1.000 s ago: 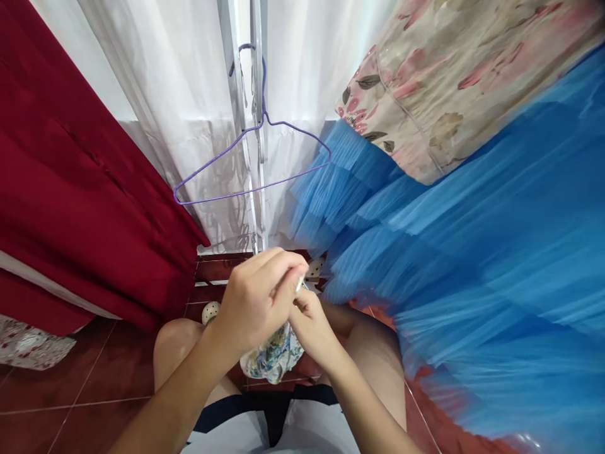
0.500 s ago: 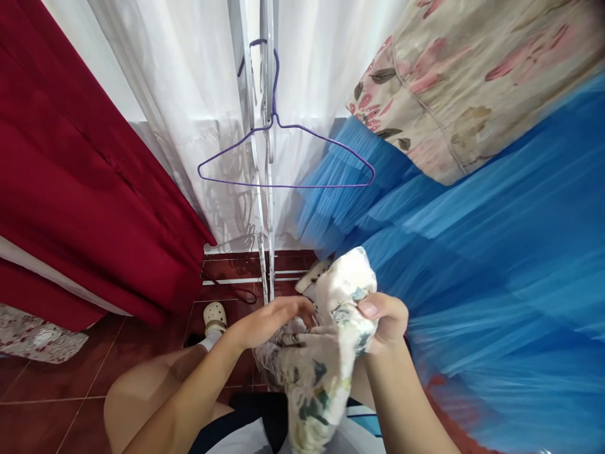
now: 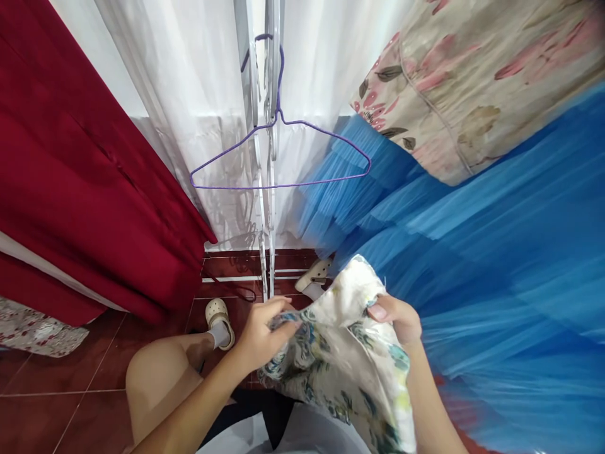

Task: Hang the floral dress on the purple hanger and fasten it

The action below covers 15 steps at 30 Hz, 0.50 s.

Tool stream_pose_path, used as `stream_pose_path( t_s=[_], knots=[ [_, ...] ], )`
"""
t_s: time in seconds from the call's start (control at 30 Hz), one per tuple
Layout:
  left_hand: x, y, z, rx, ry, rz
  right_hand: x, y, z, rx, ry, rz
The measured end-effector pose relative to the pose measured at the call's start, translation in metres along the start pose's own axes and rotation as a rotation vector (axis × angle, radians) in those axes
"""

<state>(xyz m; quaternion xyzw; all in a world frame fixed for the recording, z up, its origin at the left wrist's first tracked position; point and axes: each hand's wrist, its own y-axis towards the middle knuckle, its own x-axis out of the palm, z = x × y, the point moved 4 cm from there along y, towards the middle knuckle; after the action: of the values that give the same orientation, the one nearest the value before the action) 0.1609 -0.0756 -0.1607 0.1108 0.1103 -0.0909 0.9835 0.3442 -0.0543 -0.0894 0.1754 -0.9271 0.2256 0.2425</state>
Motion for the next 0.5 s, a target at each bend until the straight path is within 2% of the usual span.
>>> stream_pose_path(
  t_s=[0.07, 0.13, 0.3, 0.37, 0.43, 0.5],
  knots=[
    [-0.019, -0.001, -0.002, -0.028, 0.105, -0.003, -0.010, 0.003, -0.002, -0.023, 0.005, 0.086],
    [-0.034, -0.002, -0.003, -0.076, 0.161, -0.127, -0.016, 0.012, -0.002, -0.030, -0.102, 0.087],
    [-0.073, 0.001, -0.003, -0.232, 0.148, -0.382, -0.016, 0.037, -0.027, -0.179, -0.692, -0.081],
    [-0.091, 0.005, -0.007, -0.271, 0.231, -0.479, -0.013, 0.040, -0.044, -0.228, -0.926, -0.123],
    [-0.114, 0.011, -0.011, -0.278, 0.353, -0.503, -0.008, 0.038, -0.058, -0.202, -1.132, -0.252],
    [-0.142, 0.019, -0.006, -0.205, 0.449, -0.407, -0.003, 0.036, -0.069, -0.160, -1.296, -0.389]
  ],
)
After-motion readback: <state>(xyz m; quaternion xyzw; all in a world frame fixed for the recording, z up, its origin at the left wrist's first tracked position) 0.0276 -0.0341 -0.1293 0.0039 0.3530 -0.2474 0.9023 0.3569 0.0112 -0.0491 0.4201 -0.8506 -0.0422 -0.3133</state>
